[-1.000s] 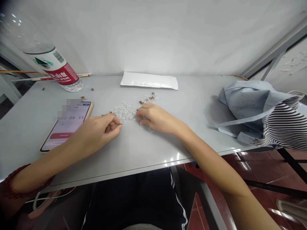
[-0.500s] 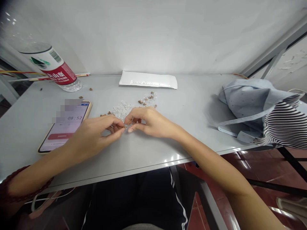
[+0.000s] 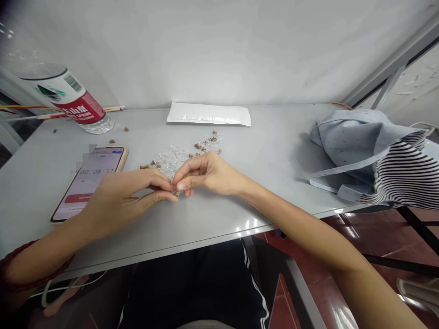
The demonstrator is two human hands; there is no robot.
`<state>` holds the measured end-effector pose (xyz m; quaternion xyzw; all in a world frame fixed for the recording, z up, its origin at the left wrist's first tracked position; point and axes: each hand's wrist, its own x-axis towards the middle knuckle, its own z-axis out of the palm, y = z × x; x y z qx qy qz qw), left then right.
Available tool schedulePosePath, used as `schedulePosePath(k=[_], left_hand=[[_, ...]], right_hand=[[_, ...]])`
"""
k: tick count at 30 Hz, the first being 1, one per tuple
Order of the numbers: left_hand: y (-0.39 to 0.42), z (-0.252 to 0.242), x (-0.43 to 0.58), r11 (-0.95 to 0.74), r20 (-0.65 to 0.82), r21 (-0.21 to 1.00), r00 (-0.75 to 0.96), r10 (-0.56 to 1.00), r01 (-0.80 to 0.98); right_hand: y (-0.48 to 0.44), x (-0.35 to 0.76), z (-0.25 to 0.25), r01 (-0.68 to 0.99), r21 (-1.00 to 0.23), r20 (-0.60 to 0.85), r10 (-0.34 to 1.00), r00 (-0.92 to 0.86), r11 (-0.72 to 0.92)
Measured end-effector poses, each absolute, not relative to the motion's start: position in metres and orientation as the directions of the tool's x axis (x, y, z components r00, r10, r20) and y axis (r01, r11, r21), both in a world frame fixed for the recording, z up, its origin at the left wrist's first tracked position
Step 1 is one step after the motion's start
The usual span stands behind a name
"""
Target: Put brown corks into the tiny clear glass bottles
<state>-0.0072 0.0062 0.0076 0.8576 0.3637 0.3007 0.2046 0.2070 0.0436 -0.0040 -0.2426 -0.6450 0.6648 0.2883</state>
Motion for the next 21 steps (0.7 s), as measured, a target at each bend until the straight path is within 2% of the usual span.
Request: schedulePosePath(k=[3, 5, 8, 10, 12, 15, 18, 21], left_hand=[[0.012, 0.014, -0.017, -0.636, 0.377, 0.460, 0.512, 0.772, 0.619], [0.015, 0.021, -0.028, -0.571, 0.392, 0.401, 0.429, 0.813, 0.716], [0.020, 0.030, -0.046, -0.453, 0.424, 0.340, 0.296, 0.856, 0.824], [0.024, 0.029, -0.053, -0.436, 0.326, 0.291, 0.340, 0.882, 0.852], [0.029, 0.022, -0.057, -0.470, 0.173, 0.257, 0.438, 0.882, 0.844], [0.033, 0.007, -0.057, -0.525, 0.075, 0.276, 0.527, 0.847, 0.805], [0.033, -0.004, -0.056, -0.547, 0.058, 0.275, 0.555, 0.830, 0.790], [0.032, -0.008, -0.055, -0.542, 0.068, 0.210, 0.541, 0.838, 0.814]], right_hand=[[0.049, 0.212, -0.001, 0.033, -0.983, 0.129, 0.815, -0.564, 0.178], [0.058, 0.218, -0.003, 0.182, -0.915, 0.270, 0.880, -0.390, 0.361], [0.077, 0.229, -0.012, 0.415, -0.751, 0.460, 0.857, -0.231, 0.514], [0.088, 0.235, -0.018, 0.492, -0.688, 0.490, 0.841, -0.228, 0.534], [0.093, 0.239, -0.019, 0.525, -0.664, 0.479, 0.842, -0.249, 0.533], [0.089, 0.244, -0.009, 0.517, -0.676, 0.421, 0.851, -0.315, 0.526], [0.075, 0.250, 0.011, 0.492, -0.717, 0.240, 0.837, -0.492, 0.494], [0.062, 0.255, 0.027, 0.526, -0.684, 0.067, 0.762, -0.644, 0.505]])
